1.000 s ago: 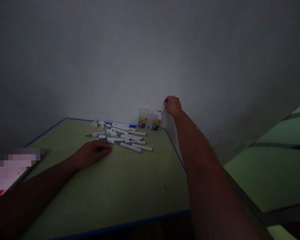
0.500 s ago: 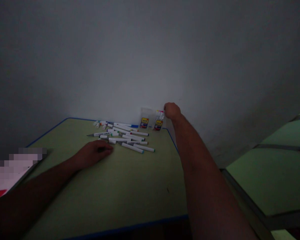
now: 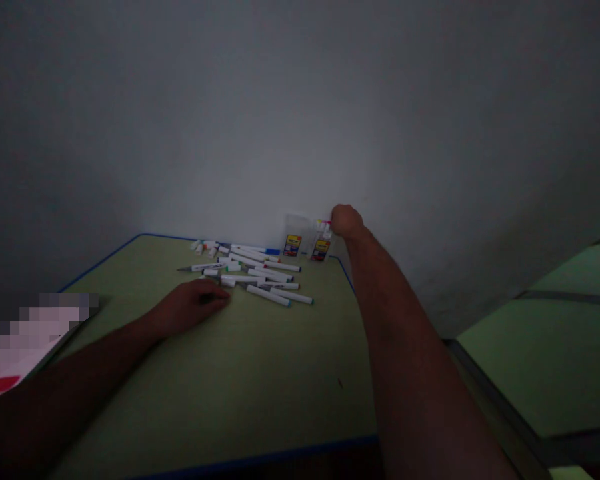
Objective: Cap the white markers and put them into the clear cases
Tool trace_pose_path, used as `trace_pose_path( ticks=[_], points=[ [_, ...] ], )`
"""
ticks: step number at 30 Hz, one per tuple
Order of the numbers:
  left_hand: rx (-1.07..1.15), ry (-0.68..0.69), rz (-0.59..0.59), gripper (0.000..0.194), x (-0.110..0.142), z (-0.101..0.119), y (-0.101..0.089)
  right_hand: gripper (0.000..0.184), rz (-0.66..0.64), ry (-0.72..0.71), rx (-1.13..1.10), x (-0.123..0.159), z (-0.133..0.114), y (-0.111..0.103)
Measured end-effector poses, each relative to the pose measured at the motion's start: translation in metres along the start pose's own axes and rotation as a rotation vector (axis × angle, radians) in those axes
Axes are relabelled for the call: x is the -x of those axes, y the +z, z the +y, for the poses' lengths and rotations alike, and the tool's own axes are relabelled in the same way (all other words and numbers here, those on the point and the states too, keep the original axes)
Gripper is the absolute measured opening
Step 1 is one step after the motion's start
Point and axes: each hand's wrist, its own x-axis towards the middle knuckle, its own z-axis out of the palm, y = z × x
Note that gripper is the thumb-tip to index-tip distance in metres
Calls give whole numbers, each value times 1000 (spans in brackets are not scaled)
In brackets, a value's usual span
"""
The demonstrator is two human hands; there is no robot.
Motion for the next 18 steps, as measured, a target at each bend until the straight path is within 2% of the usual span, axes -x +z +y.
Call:
trace_pose_path(
  ticks=[4,18],
  points=[
    [-8,1,-6,30,-1,-1,0,30,-27,51,54,1,-3,-4],
    [-1,-12,-5,32,0,1,0,30,-20,55,72,6,-10,-7]
  ],
)
